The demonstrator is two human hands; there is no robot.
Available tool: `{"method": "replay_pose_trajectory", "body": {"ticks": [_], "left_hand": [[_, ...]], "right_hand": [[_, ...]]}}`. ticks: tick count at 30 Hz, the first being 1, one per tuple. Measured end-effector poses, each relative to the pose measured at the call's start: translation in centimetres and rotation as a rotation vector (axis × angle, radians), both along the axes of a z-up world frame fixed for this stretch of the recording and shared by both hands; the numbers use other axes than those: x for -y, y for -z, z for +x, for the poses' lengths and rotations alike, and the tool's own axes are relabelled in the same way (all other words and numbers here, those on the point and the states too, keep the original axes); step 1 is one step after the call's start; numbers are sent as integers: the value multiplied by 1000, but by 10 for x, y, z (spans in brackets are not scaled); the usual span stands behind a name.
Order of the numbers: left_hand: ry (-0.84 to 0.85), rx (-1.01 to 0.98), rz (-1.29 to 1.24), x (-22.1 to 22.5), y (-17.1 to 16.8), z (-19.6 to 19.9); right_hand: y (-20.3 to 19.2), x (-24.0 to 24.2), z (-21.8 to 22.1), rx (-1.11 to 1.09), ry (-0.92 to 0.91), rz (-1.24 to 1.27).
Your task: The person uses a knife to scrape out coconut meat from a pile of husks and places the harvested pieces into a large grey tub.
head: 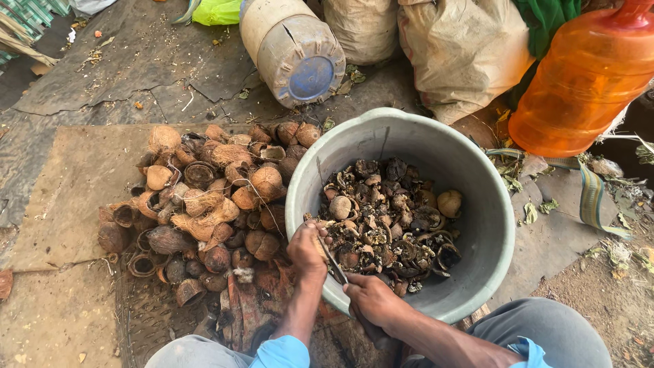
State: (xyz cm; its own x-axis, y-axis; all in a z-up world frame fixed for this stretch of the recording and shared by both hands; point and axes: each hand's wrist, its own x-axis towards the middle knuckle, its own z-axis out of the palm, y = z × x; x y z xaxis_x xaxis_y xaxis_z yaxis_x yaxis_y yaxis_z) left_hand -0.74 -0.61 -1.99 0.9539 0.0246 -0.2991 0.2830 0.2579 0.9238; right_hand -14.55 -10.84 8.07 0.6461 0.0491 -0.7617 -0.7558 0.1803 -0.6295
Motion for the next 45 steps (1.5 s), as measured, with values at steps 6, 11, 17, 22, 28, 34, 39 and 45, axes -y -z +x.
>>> {"method": "replay_pose_trajectory", "body": {"ticks": [6,11,17,22,28,34,39,45], "left_hand": [[82,-44,-239,-3,-7,9],[264,-90,-364,-15,-10,13],[257,-95,-390,-8,-1,5],[130,-137,-335,0,4,3],[194,-212,-616,-8,0,7],[275,-278,-740,-20,-4,14],[318,-192,-659,-15,0,8],[70,-66,-519,-3,7,7]], "right_hand": [[-11,3,4,2,-67,-79],[9,12,-9,113,-353,-295],[27,11,-16,560,-344,-605],[-2,11,-7,195,-383,-529],[-15,9,-2,351,-364,-586],[4,19,-9,473,-459,-622],[0,13,-6,339,-389,-578],[-7,1,-4,28,-93,-190]]}}
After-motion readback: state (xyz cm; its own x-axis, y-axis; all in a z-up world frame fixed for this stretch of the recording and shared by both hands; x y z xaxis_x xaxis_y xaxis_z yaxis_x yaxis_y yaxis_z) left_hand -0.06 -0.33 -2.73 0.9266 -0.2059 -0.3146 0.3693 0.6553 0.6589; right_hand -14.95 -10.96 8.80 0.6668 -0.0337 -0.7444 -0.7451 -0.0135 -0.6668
